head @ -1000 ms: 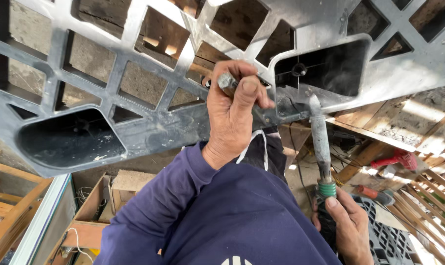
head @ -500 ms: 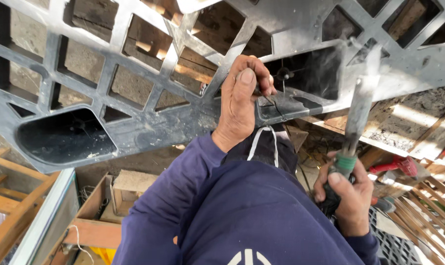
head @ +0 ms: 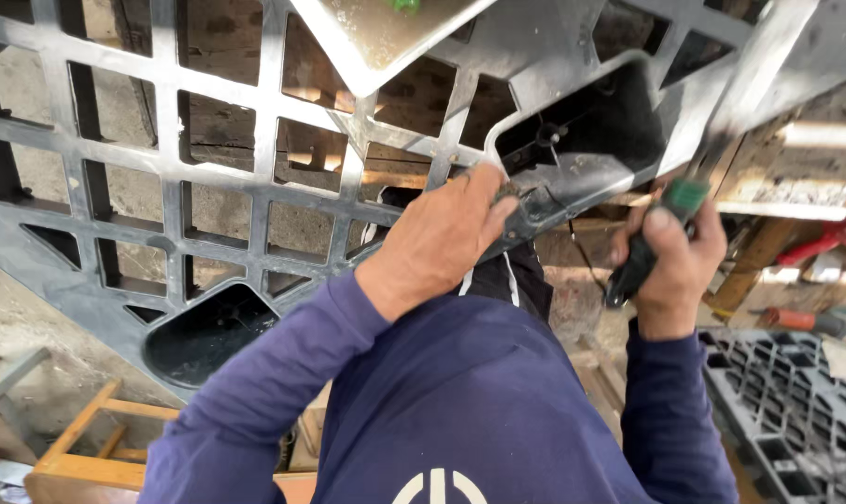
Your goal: The person uses a soldering iron to melt and smooth the edges of a gray plastic lattice panel. They repeatedly apply heat to specific seams, then wipe the area with a cloth and inspect the panel by turning it over.
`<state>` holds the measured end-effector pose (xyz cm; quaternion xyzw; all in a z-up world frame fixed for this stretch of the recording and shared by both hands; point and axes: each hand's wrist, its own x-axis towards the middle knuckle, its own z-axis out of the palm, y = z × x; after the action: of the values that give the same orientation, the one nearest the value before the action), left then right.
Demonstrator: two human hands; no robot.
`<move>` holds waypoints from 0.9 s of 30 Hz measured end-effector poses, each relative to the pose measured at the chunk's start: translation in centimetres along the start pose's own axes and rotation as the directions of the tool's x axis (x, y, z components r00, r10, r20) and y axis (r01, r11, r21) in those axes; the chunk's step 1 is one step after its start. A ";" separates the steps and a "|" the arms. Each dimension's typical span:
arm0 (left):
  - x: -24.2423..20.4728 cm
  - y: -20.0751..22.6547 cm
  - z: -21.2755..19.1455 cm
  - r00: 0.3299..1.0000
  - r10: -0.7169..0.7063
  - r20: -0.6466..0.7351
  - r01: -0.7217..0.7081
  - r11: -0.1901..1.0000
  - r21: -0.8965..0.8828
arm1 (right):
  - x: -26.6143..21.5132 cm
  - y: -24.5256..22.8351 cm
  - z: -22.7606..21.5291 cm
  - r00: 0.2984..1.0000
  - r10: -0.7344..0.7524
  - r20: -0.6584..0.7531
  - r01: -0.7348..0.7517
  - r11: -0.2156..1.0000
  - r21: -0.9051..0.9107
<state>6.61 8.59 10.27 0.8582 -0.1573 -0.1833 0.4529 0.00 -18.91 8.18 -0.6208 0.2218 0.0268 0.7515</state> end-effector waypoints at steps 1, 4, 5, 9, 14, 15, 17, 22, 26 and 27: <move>0.1 -0.4 -0.4 1.000 0.019 0.000 -0.019 0.997 -0.069 | 0.7 0.5 0.1 0.999 -0.039 -0.009 0.039 0.999 -0.021; 1.0 -1.3 -1.6 0.998 0.067 -0.011 -0.068 0.974 -0.217 | 2.7 1.1 0.5 0.989 -0.146 -0.021 0.145 0.988 -0.046; 1.4 -1.5 -1.9 0.997 0.072 -0.018 -0.075 0.971 -0.226 | 3.4 1.1 0.7 0.985 -0.171 -0.027 0.169 0.984 -0.058; 1.6 -2.5 -2.4 0.996 -0.056 0.064 0.073 0.949 -0.308 | 4.4 1.3 1.0 0.981 -0.184 -0.064 0.176 0.979 -0.104; 0.1 -2.8 -2.1 1.000 0.029 0.004 -0.026 0.939 -0.344 | 4.5 1.4 1.4 0.981 -0.177 -0.076 0.173 0.984 -0.051; -0.4 -2.6 -1.9 0.999 0.038 -0.011 -0.039 0.938 -0.344 | 4.4 1.5 1.5 0.981 -0.177 -0.075 0.173 0.984 -0.052; -1.3 -2.1 -1.2 0.996 -0.076 0.036 0.084 0.925 -0.371 | 4.4 1.5 1.6 0.982 -0.175 -0.076 0.169 0.983 -0.077; -2.9 -0.9 -0.1 0.984 -0.160 0.077 0.178 0.886 -0.429 | 4.7 1.6 1.7 0.983 -0.169 -0.073 0.163 0.983 -0.088; -2.2 -1.6 -0.7 1.000 -0.011 0.013 0.015 0.929 -0.369 | 4.7 1.4 1.6 0.984 -0.156 -0.082 0.148 0.985 -0.093; -1.7 -1.8 -0.9 0.997 0.071 -0.035 -0.078 0.940 -0.332 | 4.7 1.4 1.6 0.985 -0.152 -0.082 0.143 0.985 -0.097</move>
<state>5.74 10.99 9.50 0.7647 -0.1513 -0.1803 0.5999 4.29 -18.22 5.32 -0.6696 0.2070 -0.0466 0.7118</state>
